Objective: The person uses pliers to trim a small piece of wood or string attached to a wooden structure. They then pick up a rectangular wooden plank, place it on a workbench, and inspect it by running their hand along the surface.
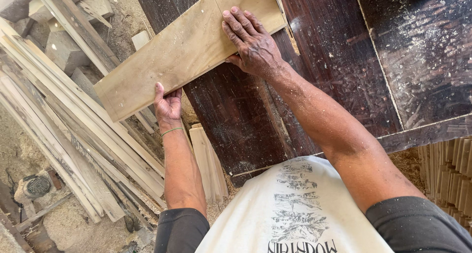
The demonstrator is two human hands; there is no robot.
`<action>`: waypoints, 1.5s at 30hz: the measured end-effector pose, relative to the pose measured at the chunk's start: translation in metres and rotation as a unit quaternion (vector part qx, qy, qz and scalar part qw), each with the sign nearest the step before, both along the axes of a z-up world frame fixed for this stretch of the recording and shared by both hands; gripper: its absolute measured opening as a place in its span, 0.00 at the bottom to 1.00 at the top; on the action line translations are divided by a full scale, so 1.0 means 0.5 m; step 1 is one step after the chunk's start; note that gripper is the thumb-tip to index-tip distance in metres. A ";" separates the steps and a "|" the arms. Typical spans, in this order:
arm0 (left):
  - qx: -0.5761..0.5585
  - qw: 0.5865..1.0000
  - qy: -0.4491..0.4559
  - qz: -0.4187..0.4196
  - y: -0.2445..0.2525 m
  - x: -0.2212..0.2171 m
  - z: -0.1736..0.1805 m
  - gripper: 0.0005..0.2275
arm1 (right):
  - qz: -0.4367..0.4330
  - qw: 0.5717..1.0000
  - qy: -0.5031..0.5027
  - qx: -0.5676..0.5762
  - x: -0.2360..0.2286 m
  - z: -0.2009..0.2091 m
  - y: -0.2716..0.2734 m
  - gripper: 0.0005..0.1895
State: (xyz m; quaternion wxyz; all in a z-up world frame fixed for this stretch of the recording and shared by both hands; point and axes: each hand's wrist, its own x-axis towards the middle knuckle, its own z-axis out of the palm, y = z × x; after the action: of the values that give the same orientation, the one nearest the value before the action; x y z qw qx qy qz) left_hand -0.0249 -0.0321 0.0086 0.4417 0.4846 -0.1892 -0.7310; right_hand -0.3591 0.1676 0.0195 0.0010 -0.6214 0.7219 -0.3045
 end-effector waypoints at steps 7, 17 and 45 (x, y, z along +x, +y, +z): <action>0.006 1.000 0.005 0.004 -0.008 -0.005 0.000 0.35 | -0.001 1.000 -0.001 -0.009 -0.003 0.002 -0.003 0.52; 0.003 1.000 0.007 0.004 -0.021 -0.002 -0.011 0.34 | -0.001 1.000 0.001 0.000 -0.008 0.005 -0.011 0.51; -0.031 0.998 0.017 -0.048 -0.021 0.013 -0.032 0.29 | -0.004 0.999 -0.012 0.041 0.003 0.005 -0.023 0.54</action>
State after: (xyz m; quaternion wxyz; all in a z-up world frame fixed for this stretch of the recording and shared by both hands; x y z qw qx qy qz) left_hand -0.0182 -0.0424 -0.0073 0.4240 0.4480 -0.2275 -0.7535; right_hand -0.3578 0.1564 0.0220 0.0337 -0.6148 0.7358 -0.2821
